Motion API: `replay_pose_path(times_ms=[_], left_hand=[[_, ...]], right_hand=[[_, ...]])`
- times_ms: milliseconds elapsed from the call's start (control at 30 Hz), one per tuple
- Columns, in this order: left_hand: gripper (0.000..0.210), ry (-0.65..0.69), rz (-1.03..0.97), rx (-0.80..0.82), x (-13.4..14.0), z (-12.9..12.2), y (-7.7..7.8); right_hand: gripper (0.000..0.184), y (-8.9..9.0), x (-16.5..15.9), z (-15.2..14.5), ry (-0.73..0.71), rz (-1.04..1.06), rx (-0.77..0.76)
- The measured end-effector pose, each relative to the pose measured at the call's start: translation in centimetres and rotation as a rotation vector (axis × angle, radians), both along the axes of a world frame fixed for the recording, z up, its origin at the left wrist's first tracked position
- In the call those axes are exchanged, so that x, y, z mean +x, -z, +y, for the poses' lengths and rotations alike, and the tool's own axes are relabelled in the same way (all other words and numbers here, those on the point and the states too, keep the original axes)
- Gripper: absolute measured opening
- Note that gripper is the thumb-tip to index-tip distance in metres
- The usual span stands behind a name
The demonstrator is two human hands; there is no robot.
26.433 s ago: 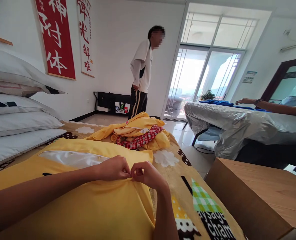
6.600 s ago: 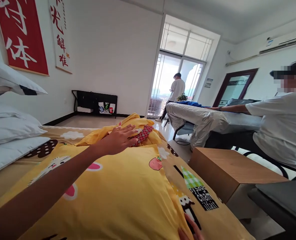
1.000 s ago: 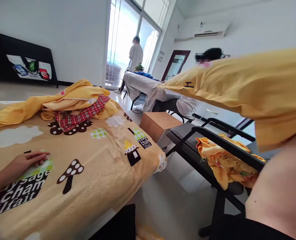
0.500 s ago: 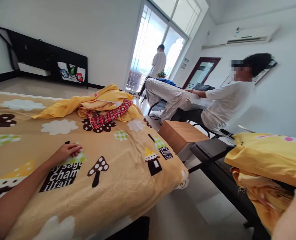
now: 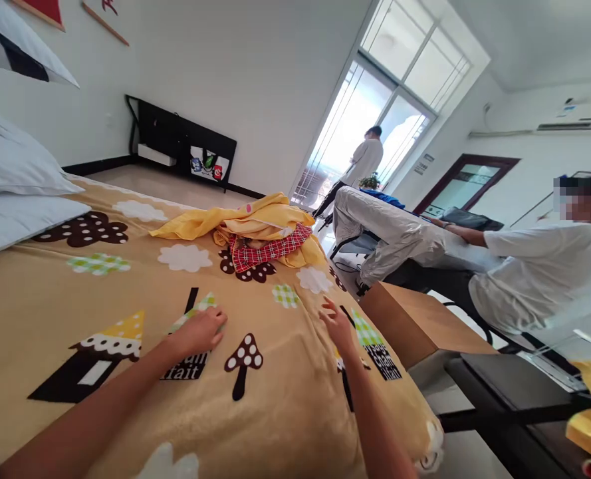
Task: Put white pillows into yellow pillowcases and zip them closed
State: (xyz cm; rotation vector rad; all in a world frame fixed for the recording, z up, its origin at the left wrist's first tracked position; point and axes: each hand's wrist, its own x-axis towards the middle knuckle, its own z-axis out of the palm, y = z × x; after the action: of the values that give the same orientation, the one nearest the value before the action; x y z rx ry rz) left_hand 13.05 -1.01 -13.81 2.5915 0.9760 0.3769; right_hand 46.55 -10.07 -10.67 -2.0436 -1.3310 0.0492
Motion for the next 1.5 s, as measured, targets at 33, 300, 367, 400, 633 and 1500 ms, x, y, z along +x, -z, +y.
replay_pose_path(times_ms=[33, 300, 367, 400, 633, 1500], left_hand=[[0.024, 0.008, 0.06, 0.022, 0.0, -0.8, -0.3], [0.033, 0.062, 0.266, -0.02, 0.0, -1.5, -1.7], [0.032, 0.07, 0.225, -0.055, -0.2, -0.6, -1.5], [0.032, 0.078, 0.206, -0.071, -0.3, -0.1, -1.4], [0.031, 0.104, 0.043, -0.224, -0.9, 3.0, -0.3], [0.087, -0.127, -0.401, 0.253, 1.6, -1.9, -0.4]], right_hand=[[0.034, -0.2, -0.8, 3.0, -0.052, -0.042, -0.041], [0.047, -1.1, -9.8, 25.7, -0.307, -0.405, -0.227], [0.035, -0.7, -10.6, 28.2, -0.276, -0.453, -0.263], [0.03, -0.4, -10.7, 29.0, -0.254, -0.473, -0.273], [0.032, -1.5, -9.9, 32.0, -0.129, -0.471, -0.197], [0.034, -31.1, -10.6, 0.7, -0.625, -0.619, 0.471]])
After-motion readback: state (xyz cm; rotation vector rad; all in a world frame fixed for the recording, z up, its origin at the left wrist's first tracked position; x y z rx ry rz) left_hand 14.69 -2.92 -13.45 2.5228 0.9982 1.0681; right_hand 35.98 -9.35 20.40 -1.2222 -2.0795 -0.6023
